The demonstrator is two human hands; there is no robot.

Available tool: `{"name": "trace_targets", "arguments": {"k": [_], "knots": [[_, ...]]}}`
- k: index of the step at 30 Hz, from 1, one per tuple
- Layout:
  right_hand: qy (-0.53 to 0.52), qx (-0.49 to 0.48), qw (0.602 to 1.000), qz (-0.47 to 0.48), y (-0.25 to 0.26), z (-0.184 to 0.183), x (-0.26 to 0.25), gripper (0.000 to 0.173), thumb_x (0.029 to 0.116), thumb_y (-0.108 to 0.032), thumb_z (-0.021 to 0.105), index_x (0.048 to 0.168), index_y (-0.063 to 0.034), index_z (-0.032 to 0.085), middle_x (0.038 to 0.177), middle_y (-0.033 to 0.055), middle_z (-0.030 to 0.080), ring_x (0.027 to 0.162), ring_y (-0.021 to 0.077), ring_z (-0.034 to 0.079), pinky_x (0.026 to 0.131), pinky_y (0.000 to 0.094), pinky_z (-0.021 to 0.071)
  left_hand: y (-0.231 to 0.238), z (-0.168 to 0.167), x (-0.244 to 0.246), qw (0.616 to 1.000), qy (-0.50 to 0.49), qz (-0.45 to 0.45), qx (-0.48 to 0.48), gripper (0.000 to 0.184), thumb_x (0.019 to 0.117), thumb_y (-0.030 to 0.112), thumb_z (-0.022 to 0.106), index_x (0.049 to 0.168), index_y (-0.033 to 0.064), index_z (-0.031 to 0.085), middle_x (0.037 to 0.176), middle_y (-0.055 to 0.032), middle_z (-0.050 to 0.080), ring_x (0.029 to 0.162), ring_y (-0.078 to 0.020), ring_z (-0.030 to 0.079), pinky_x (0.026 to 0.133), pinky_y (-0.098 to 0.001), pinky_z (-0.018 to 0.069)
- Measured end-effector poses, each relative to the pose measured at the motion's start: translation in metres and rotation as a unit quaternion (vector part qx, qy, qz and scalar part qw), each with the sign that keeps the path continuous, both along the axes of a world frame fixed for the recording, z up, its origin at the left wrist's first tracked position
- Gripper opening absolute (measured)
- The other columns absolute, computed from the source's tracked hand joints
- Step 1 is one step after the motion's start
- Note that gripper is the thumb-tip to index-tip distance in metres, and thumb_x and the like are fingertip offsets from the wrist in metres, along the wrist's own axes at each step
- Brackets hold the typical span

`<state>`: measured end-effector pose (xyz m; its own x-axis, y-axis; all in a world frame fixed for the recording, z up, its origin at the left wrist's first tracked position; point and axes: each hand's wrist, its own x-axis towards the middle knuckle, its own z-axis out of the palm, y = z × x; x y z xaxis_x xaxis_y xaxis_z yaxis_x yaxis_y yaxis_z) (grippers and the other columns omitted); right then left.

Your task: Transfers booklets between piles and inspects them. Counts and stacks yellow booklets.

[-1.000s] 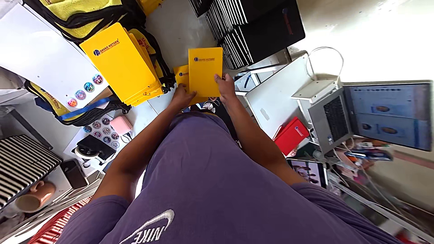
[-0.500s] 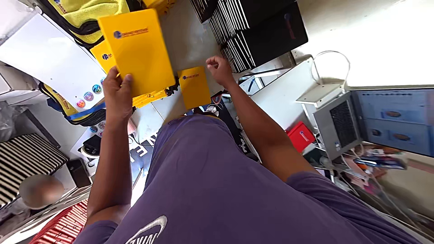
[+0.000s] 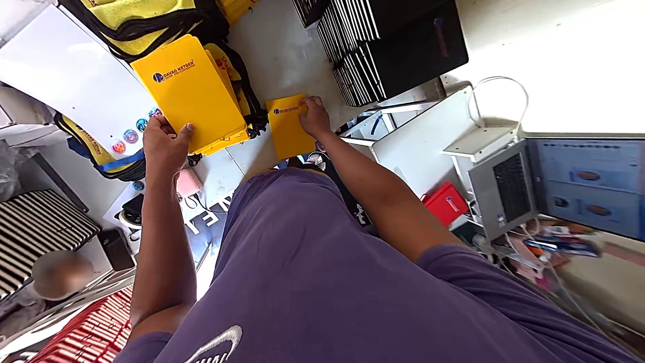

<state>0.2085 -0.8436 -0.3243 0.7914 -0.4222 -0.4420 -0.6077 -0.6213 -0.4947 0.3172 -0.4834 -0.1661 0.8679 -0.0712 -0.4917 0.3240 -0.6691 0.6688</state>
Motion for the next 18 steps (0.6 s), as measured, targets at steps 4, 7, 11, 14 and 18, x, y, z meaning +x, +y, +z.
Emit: {"name": "trace_targets", "arguments": {"k": [4,7,11,14,18], "knots": [[0.005,-0.01,1.0,-0.002,0.001,0.001,0.002,0.042,0.0893,-0.012,0.071,0.131,-0.0153,0.066,0.146,0.0162,0.053,0.121,0.0357,0.062,0.094,0.0539,0.0568,-0.006,0.0,-0.003,0.996,0.019,0.052,-0.064,0.044,0.0972,0.021,0.072,0.132,0.0044,0.051,0.106,-0.0077,0.067,0.088,-0.0113,0.07,0.078,-0.0338,0.0616],[0.007,-0.019,1.0,0.005,0.002,0.001,0.004,0.039,0.0886,-0.011,0.071,0.127,-0.0154,0.068,0.145,0.0153,0.054,0.12,0.0352,0.062,0.093,0.0534,0.0572,-0.004,-0.006,-0.003,0.998,0.024,0.057,-0.032,0.045,0.0972,0.028,0.073,0.129,0.005,0.052,0.098,-0.0076,0.064,0.081,-0.014,0.069,0.072,-0.0381,0.0621],[0.022,-0.02,0.999,0.016,0.0,0.003,0.007,0.039,0.0888,-0.011,0.071,0.127,-0.0151,0.068,0.147,0.0146,0.052,0.12,0.0346,0.063,0.093,0.0523,0.0574,-0.014,0.022,-0.01,0.981,-0.035,-0.044,0.183,0.073,0.0958,0.046,0.067,0.147,0.0022,0.041,0.119,-0.0287,0.064,0.106,-0.0469,0.065,0.088,-0.0686,0.0505],[0.033,-0.018,0.999,0.023,-0.003,0.006,0.012,0.039,0.0864,-0.009,0.073,0.125,-0.0137,0.068,0.148,0.0156,0.051,0.12,0.0346,0.063,0.092,0.0524,0.0582,-0.029,0.051,-0.018,0.972,-0.115,-0.09,0.187,0.084,0.0935,0.04,0.07,0.157,0.0041,0.028,0.142,-0.033,0.047,0.119,-0.0502,0.057,0.093,-0.066,0.0502],[0.053,-0.017,0.998,0.029,-0.003,0.008,0.018,0.042,0.0826,-0.007,0.074,0.123,-0.013,0.068,0.149,0.0153,0.049,0.118,0.0349,0.064,0.089,0.0537,0.0586,-0.067,0.061,-0.035,0.966,-0.121,-0.23,0.016,0.054,0.0998,0.026,0.065,0.146,0.002,0.049,0.142,-0.025,0.053,0.112,-0.0343,0.066,0.092,-0.0507,0.0583]]}}
